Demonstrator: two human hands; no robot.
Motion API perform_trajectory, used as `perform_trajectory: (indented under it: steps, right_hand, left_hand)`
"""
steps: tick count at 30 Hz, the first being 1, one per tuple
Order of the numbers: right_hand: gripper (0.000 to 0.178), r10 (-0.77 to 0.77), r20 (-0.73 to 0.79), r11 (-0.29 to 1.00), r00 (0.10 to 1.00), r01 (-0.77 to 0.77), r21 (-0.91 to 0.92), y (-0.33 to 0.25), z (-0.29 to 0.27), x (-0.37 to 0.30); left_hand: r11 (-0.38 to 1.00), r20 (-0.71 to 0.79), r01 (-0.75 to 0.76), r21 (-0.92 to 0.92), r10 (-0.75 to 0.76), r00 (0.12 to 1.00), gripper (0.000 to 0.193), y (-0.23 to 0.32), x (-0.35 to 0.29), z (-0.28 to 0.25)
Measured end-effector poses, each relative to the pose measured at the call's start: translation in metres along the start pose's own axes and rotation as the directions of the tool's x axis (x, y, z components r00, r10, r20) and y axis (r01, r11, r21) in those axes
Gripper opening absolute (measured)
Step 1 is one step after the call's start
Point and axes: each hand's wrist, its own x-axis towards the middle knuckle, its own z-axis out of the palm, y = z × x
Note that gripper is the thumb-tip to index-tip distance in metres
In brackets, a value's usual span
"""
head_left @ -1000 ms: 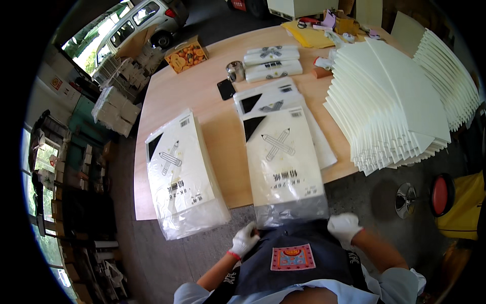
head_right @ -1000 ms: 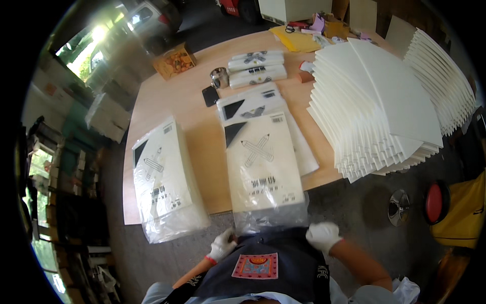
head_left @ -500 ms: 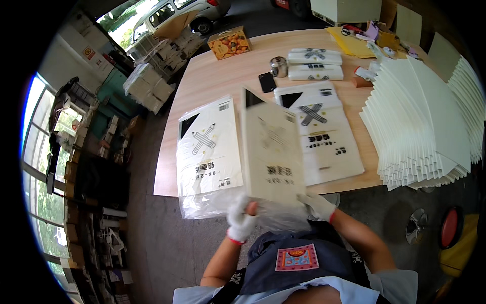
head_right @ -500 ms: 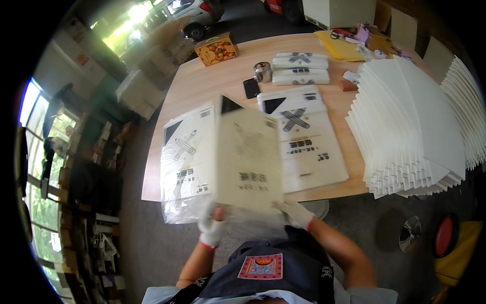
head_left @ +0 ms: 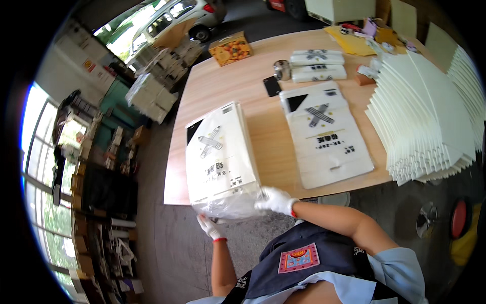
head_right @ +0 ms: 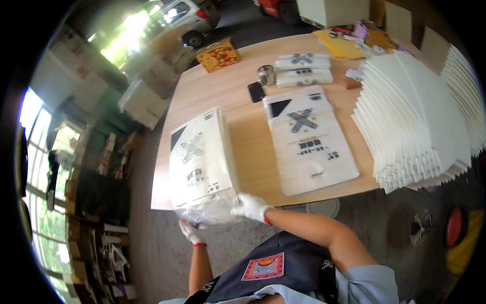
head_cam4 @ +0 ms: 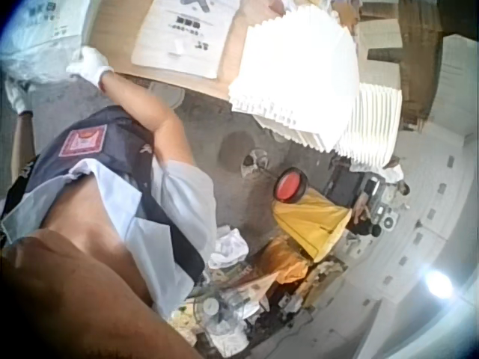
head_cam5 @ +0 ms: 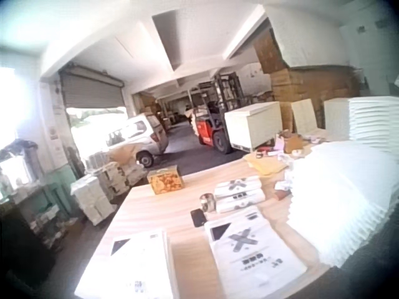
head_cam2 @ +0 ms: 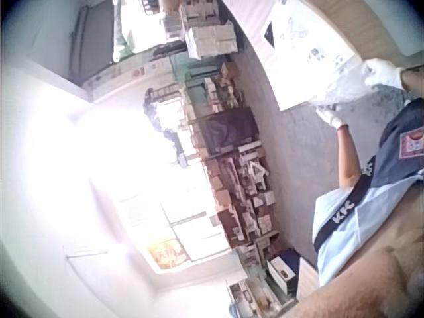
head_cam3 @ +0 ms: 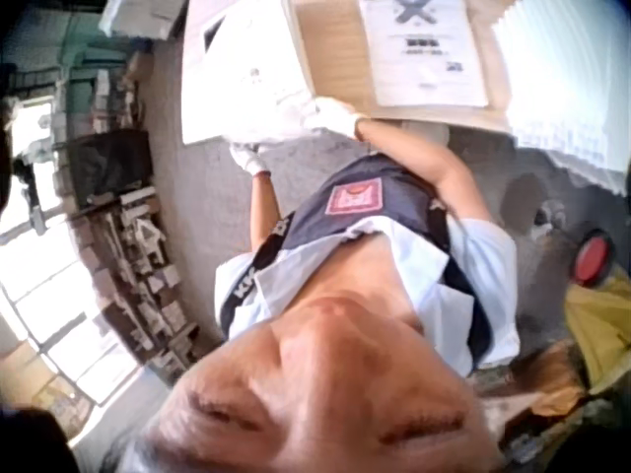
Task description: The person repeatedly picks up stacks of white paper from a table and places them into clear plastic packaging bags. The person then seals the bags and stacks them on the table. The process is repeated continuously throughout the video.
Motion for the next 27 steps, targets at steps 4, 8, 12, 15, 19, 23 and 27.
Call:
perform_trajectory:
  steps: [4,8,12,15,19,23,27]
  right_hand:
    - [0.033,0.208,0.164,0.977,0.964,-0.199,-0.071,0.041,-0.029,-0.069]
    - [0.032,0.338,-0.122,0.939,0.933,-0.343,-0.017,0.076,-0.074,-0.136]
    - [0.031,0.362,-0.331,0.931,0.871,-0.351,0.095,0.088,-0.093,-0.175]
    - [0.028,0.352,-0.397,0.930,0.848,-0.269,0.250,0.089,-0.094,-0.187]
    - [0.024,0.295,-0.417,0.915,0.860,-0.128,0.382,0.092,-0.101,-0.186]
    - [0.031,0.267,-0.490,0.846,0.830,0.041,0.532,0.075,-0.132,-0.159]
    - [0.039,0.221,-0.662,0.844,0.716,0.199,0.497,0.080,-0.180,-0.089]
  left_hand:
    - [0.835,0.347,0.417,0.358,-0.534,0.771,0.020,-0.074,-0.089,0.026]
    - [0.750,0.945,-0.575,0.327,-0.246,0.217,0.012,-0.021,-0.167,0.145]
    - [0.514,0.972,-0.857,-0.039,0.219,0.087,0.016,-0.014,-0.198,0.277]
    - [0.440,0.994,-0.898,-0.004,0.101,0.045,0.012,-0.018,-0.203,0.328]
    - [0.536,1.000,-0.844,-0.005,-0.022,-0.020,0.014,-0.032,-0.184,0.351]
    - [0.667,0.992,-0.736,0.114,-0.111,0.053,0.019,-0.011,-0.176,0.355]
    - [0.649,0.990,-0.753,0.110,-0.006,0.139,0.023,0.006,-0.184,0.365]
